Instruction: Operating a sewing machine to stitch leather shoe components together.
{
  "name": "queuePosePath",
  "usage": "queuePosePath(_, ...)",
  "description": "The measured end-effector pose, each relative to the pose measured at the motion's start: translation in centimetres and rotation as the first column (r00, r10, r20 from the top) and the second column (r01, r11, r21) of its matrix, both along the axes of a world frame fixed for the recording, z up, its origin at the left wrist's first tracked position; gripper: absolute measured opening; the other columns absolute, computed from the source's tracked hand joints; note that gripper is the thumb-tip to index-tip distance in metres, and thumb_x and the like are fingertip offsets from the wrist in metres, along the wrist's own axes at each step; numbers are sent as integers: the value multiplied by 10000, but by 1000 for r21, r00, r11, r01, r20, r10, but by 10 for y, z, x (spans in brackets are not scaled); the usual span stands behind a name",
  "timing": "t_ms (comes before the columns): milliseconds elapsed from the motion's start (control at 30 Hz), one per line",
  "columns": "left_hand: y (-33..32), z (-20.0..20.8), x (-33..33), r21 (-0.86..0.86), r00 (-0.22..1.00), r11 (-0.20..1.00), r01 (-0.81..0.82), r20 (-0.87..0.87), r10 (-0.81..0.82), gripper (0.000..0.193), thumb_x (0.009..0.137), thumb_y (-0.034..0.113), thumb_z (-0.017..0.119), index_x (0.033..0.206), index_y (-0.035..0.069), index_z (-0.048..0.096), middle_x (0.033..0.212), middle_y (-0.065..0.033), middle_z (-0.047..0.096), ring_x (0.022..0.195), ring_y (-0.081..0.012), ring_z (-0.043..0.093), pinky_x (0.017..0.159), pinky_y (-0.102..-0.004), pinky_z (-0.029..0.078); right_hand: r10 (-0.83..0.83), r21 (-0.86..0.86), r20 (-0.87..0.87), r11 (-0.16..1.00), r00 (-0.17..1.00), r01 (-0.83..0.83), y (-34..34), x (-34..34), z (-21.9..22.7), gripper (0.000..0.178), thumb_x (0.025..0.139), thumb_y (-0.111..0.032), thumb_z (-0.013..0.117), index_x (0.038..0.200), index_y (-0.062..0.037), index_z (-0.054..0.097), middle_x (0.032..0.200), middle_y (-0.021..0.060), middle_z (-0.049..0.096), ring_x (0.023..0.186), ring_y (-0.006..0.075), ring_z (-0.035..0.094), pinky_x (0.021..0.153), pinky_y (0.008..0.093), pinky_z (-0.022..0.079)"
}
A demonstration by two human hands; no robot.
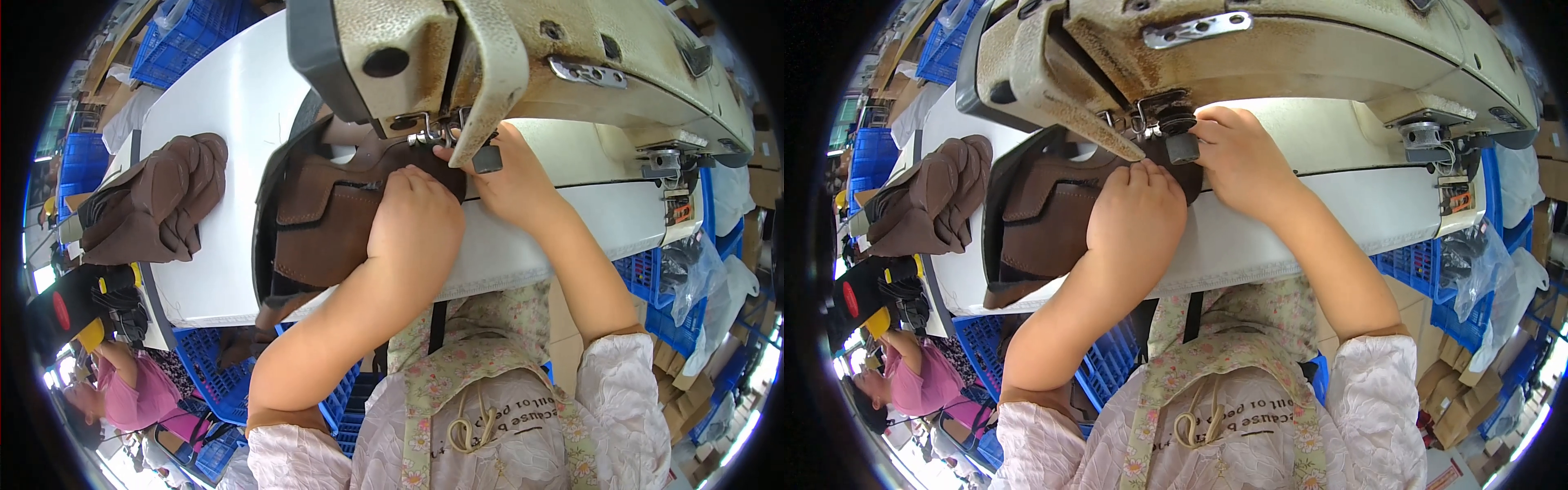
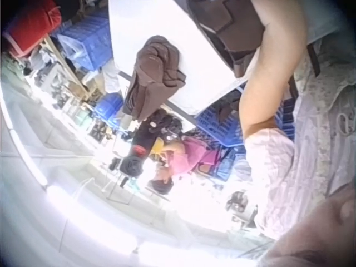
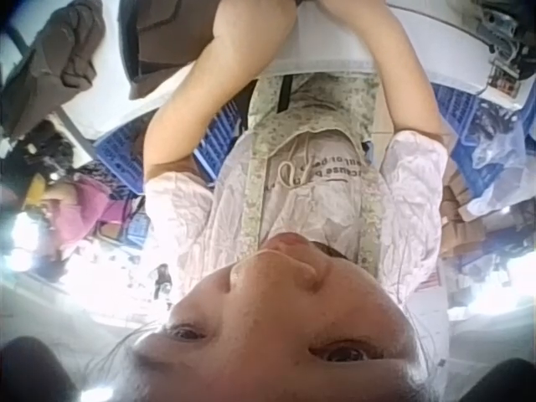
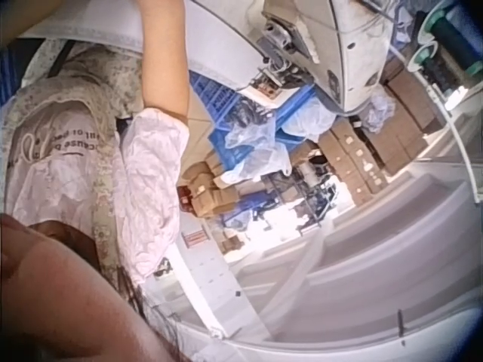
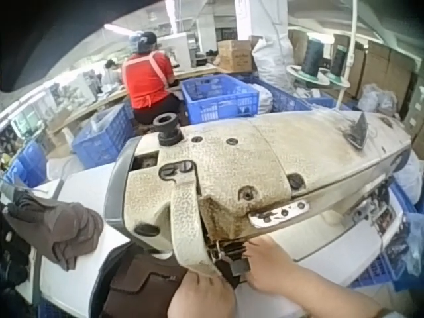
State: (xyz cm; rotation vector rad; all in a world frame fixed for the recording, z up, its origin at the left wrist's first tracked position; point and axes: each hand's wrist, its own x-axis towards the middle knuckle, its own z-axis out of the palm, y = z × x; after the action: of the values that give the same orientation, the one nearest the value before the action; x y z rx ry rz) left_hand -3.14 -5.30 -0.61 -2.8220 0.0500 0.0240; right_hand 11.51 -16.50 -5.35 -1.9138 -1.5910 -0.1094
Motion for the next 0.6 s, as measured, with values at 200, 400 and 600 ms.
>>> queuePosePath(200,11,8,2,13,996,1000,20,-85,-19,289,755,117,663,994,-38,709,916,-144,723,853,-233,673,757,-321,497,3,-35,16,999,1000,-2,4,4,-1,184,717,-15,634,888,-4,702,1005,78,694,1113,280,589,938,434,469)
queuePosePath(400,20,2,0,-7,995,997,73,-64,-73,301,753,143,646,980,-39,720,983,-211,709,893,-273,655,757,-351,439,-38,-17,-37,999,999,38,4,1,1,213,726,-1,619,924,-24,694,1017,56,695,1105,277,591,953,432,468)
queuePosePath(600,21,-1,-1,0,996,998,56,-73,-56,279,748,138,648,952,-36,724,961,-205,707,879,-265,657,756,-338,445,-8,4,-11,1000,1000,8,6,-1,-3,239,732,13,610,947,-56,686,1055,29,698,1078,268,593,949,429,470)
